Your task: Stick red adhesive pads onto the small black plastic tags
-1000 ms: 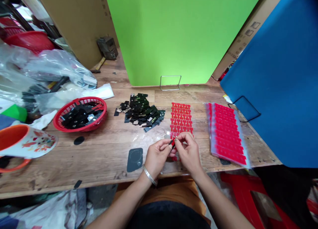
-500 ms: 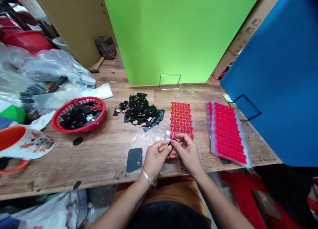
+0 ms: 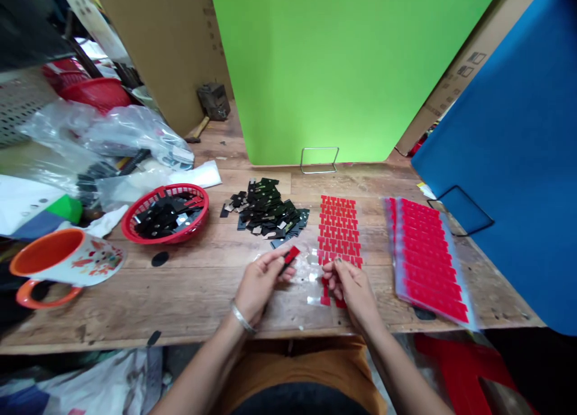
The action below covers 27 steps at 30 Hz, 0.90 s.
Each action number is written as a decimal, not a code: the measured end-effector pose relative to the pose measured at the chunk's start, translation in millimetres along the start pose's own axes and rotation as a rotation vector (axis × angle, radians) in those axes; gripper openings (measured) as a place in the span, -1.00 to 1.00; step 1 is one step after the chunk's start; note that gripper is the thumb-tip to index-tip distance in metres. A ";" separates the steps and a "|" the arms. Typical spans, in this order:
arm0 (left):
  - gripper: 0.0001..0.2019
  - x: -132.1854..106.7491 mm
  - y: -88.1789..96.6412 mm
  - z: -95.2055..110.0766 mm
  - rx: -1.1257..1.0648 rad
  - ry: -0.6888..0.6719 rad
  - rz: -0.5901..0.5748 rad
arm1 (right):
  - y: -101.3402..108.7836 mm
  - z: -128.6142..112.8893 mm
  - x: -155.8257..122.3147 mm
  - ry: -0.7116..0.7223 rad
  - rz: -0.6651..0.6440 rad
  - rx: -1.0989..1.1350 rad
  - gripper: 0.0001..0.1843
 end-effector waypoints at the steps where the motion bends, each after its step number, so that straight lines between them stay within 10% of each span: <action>1: -0.60 3.5 17.6 14.5 0.057 -0.064 0.052 | 1.1 0.5 -0.6 0.008 -0.004 -0.011 -0.57; 6: -0.67 2.4 112.8 107.3 0.587 -0.547 0.581 | 4.5 1.3 -2.5 0.084 0.011 -0.140 -0.58; 9: -0.68 -3.2 137.1 134.4 0.978 -0.726 0.817 | -2.6 -3.8 -2.6 0.118 0.005 -0.222 -0.59; 20: -0.80 -4.0 45.0 21.7 0.561 -0.423 0.166 | -83.5 -39.3 43.5 0.791 -0.083 -1.085 -0.79; 27: -0.72 -8.0 39.8 3.0 0.115 -0.121 0.061 | -106.9 -33.1 67.7 0.880 -0.094 -1.241 -0.87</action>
Point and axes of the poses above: each hand's wrist, its own x-axis towards the middle knuckle, its own y-axis out of the back of the hand, z = x × y, the point moved 4 cm from there along x, towards the middle knuckle, and after that the axes turned 1 degree about -x, right-handed, at the moved point
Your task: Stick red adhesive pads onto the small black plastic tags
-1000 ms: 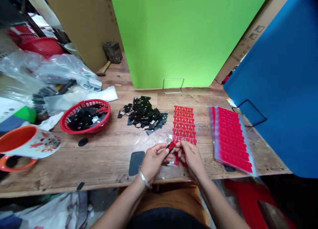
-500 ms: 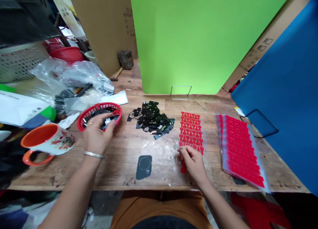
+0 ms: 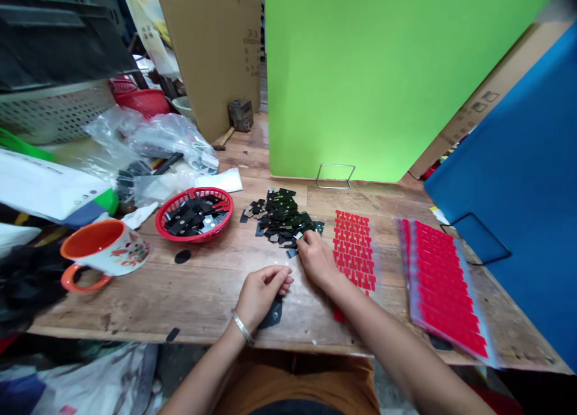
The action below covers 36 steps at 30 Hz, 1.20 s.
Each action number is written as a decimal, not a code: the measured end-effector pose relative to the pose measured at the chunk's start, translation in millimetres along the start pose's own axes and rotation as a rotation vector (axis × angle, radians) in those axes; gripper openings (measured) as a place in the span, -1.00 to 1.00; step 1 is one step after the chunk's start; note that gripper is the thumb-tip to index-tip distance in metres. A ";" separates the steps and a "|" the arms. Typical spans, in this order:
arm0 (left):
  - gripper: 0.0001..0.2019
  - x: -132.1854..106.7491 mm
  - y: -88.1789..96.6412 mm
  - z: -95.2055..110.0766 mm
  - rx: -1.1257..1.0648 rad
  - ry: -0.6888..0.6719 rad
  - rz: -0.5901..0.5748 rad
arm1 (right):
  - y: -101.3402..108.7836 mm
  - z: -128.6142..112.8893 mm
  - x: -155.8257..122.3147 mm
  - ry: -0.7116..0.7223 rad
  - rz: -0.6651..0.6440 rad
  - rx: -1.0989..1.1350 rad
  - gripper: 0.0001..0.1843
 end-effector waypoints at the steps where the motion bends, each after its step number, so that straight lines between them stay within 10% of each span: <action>1: -0.71 0.7 1.0 -1.3 -0.055 0.043 0.006 | -0.5 -0.8 -0.2 0.011 0.011 0.007 -0.85; 12: -0.73 1.2 -22.1 -8.0 -0.387 0.071 -0.042 | 24.2 -48.3 -54.1 0.088 0.045 0.097 -0.77; 23: -0.76 -10.6 -32.5 10.3 1.274 -0.333 -0.072 | 37.5 -22.9 -91.8 -0.009 -0.006 0.088 -0.57; 36: -0.69 -7.3 -37.0 -9.8 1.399 -0.435 -0.082 | 17.8 -10.1 -100.8 0.006 -0.030 0.077 -0.56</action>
Point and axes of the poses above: each hand's wrist, its own x-axis towards the middle knuckle, its own y-axis out of the back of the hand, z = x × y, the point moved 4 cm from there along x, towards the middle knuckle, and after that the axes turned 1 degree about -x, right-handed, at the moved point
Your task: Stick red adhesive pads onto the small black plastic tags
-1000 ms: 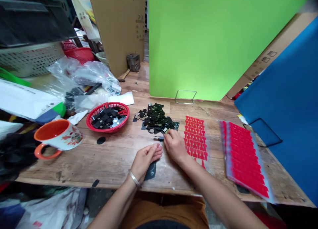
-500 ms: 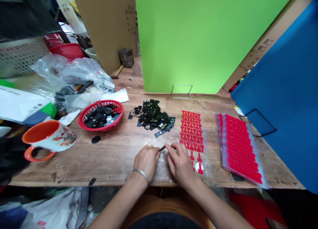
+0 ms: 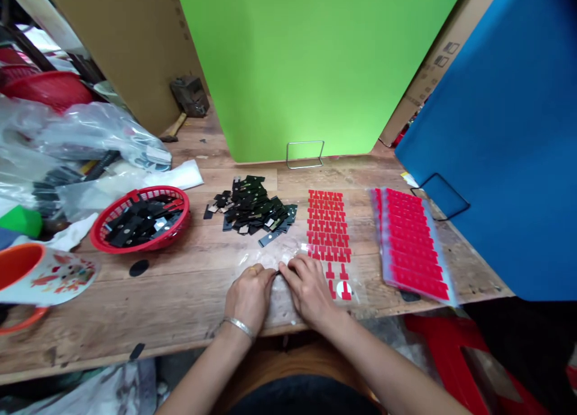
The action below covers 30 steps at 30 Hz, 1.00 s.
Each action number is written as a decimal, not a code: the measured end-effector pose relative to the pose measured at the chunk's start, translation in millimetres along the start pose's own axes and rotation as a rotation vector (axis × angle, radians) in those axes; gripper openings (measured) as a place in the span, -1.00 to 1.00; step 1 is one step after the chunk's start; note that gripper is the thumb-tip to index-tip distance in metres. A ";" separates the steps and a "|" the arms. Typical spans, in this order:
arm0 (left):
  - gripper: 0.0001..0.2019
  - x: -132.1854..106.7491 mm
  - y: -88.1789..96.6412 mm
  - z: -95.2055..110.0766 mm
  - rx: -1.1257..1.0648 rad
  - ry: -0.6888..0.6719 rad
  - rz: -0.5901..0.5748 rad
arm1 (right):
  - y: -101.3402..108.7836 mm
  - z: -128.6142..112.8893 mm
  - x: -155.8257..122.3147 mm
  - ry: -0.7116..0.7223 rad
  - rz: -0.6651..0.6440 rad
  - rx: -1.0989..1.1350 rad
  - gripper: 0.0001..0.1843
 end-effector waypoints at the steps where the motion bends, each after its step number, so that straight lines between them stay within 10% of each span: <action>1: -0.69 0.0 -0.1 0.2 -0.007 -0.003 0.001 | 0.5 -0.9 -0.5 -0.010 0.006 0.007 -0.56; 9: -0.77 6.1 3.8 -11.8 -0.353 0.074 0.021 | 29.5 30.4 6.0 -0.248 0.114 0.281 -0.65; 18: -0.78 25.8 -20.9 9.5 -1.444 0.423 -0.213 | 29.0 82.9 24.5 -0.407 0.057 0.219 -0.88; 30: -0.85 70.7 -33.9 18.1 -1.552 0.451 -0.074 | 21.2 79.8 39.2 -0.458 -0.149 0.038 -0.91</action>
Point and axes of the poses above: each hand's wrist, its own x-axis towards the middle knuckle, its own y-axis out of the back of the hand, z = x × y, the point moved 4 cm from there along x, towards the middle knuckle, and after that the axes turned 1 degree about -x, right-handed, at the moved point
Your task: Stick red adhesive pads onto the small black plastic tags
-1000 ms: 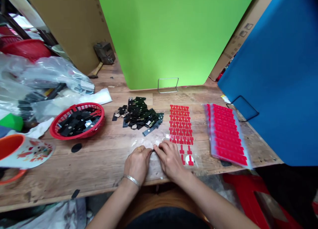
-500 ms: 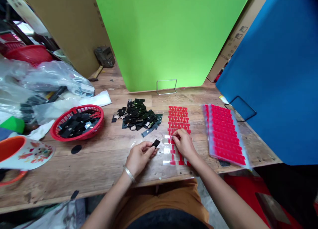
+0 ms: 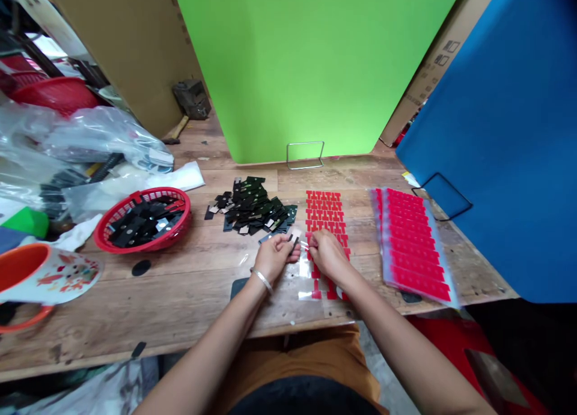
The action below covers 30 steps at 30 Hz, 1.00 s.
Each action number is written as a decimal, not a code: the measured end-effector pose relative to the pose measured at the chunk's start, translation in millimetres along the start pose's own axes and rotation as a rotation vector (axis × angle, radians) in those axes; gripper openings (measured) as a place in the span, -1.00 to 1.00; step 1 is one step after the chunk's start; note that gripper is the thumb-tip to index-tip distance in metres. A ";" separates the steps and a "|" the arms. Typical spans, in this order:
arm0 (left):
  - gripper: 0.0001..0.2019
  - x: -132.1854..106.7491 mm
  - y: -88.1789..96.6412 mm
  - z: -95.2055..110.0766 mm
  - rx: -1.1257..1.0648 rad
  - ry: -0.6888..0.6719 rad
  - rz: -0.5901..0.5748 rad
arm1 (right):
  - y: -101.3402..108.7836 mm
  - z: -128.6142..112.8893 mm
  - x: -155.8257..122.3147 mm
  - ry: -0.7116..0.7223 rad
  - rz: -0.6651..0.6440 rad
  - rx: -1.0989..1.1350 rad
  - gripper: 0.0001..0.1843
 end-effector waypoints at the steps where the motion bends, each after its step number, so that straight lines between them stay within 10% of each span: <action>1: -0.86 4.8 -2.3 0.9 0.002 -0.021 0.010 | -0.4 -1.1 -2.3 0.010 0.025 0.007 -0.90; 15: -0.93 43.3 -23.7 -7.3 0.082 -0.082 -0.027 | 2.5 -3.0 -14.2 0.115 0.200 0.207 -0.86; 30: -0.89 29.5 -24.6 3.6 0.060 -0.060 -0.016 | 16.9 6.5 -31.9 -0.172 0.212 0.994 -0.85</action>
Point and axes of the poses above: each hand's wrist, its own x-axis towards the middle knuckle, its own y-axis out of the back of the hand, z = x × y, the point moved 4 cm from there along x, towards the middle knuckle, and after that the axes turned 1 degree about -x, right-handed, at the moved point
